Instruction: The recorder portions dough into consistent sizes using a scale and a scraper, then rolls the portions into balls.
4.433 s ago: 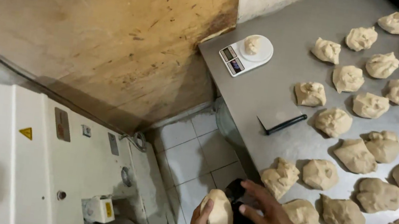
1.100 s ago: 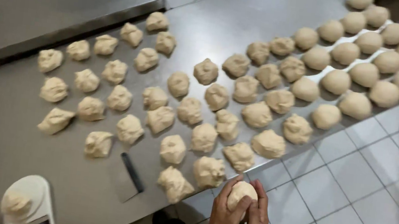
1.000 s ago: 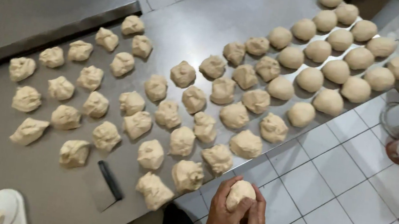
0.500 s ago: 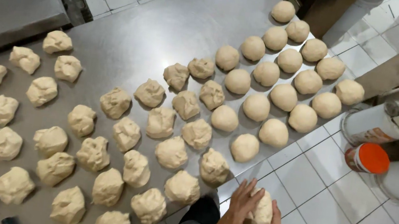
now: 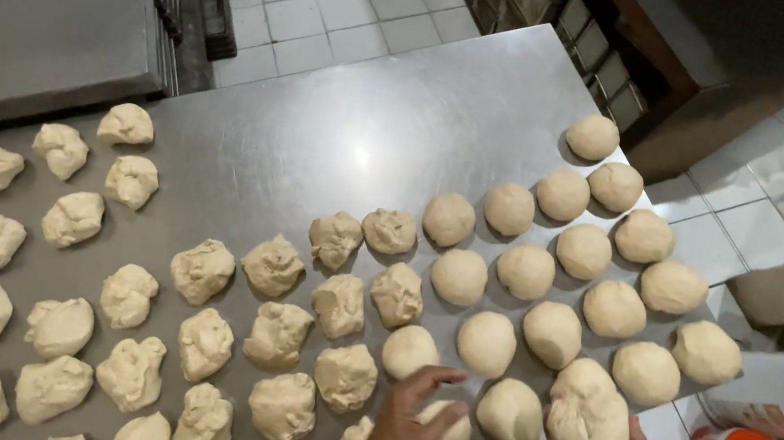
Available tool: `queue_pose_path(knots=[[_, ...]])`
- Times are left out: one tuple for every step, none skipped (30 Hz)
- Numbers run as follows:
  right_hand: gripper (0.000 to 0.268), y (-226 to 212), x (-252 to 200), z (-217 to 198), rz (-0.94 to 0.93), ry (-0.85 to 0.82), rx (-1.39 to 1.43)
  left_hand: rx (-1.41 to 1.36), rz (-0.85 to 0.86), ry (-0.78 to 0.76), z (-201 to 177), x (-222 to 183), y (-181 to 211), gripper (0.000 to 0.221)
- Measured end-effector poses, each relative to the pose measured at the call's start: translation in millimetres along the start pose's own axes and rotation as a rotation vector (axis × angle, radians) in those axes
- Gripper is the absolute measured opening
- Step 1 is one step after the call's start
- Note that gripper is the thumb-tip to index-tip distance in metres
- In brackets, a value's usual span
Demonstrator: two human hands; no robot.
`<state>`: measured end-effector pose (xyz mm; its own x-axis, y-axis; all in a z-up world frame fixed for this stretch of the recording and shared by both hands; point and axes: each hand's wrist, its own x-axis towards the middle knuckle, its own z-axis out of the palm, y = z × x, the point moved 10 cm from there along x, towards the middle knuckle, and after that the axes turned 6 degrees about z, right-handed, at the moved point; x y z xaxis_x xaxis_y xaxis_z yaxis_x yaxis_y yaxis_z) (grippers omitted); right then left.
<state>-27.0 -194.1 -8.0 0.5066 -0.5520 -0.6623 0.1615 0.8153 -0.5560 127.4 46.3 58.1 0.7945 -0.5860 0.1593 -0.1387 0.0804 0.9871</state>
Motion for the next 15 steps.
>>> queue_pose_path(knots=[[0.061,-13,17,27,-0.001,-0.137,-0.020,0.103,-0.019,0.118,-18,1,-15,0.041],[0.061,-23,42,44,0.014,-0.128,-0.029,0.104,-0.037,0.126,-27,-1,-22,0.041],[0.061,-36,67,68,0.014,-0.190,-0.022,0.043,-0.169,0.300,-48,-8,-39,0.037],[0.061,-49,89,85,0.015,-0.243,-0.016,-0.020,-0.308,0.469,-64,-23,-56,0.034],[0.061,-66,108,96,0.030,-0.225,-0.025,-0.020,-0.334,0.473,-61,-46,-79,0.034],[0.057,-91,134,137,-0.043,-0.294,-0.085,0.052,-0.223,0.627,-80,-56,-90,0.036],[0.054,-113,156,179,-0.118,-0.364,-0.143,0.126,-0.111,0.779,-96,-70,-99,0.038],[0.051,-134,171,209,-0.193,-0.421,-0.195,0.138,-0.111,0.786,-94,-91,-133,0.038],[0.047,-153,185,238,-0.269,-0.478,-0.245,0.137,-0.072,0.904,-101,-122,-164,0.039],[0.044,-169,197,266,-0.340,-0.534,-0.307,0.131,-0.041,1.030,-101,-159,-195,0.039],[0.041,-185,202,296,-0.412,-0.592,-0.367,0.138,-0.049,1.044,-102,-183,-242,0.039],[0.037,-193,204,324,-0.479,-0.650,-0.429,0.130,-0.044,1.099,-99,-214,-283,0.039],[0.034,-195,204,354,-0.547,-0.709,-0.490,0.121,-0.039,1.153,-90,-244,-320,0.039],[0.034,-195,220,367,-0.532,-0.719,-0.497,0.127,-0.047,1.170,-74,-258,-339,0.039],[0.035,-204,224,382,-0.744,-0.676,-0.655,-0.231,0.059,1.201,-54,-272,-368,0.037]])
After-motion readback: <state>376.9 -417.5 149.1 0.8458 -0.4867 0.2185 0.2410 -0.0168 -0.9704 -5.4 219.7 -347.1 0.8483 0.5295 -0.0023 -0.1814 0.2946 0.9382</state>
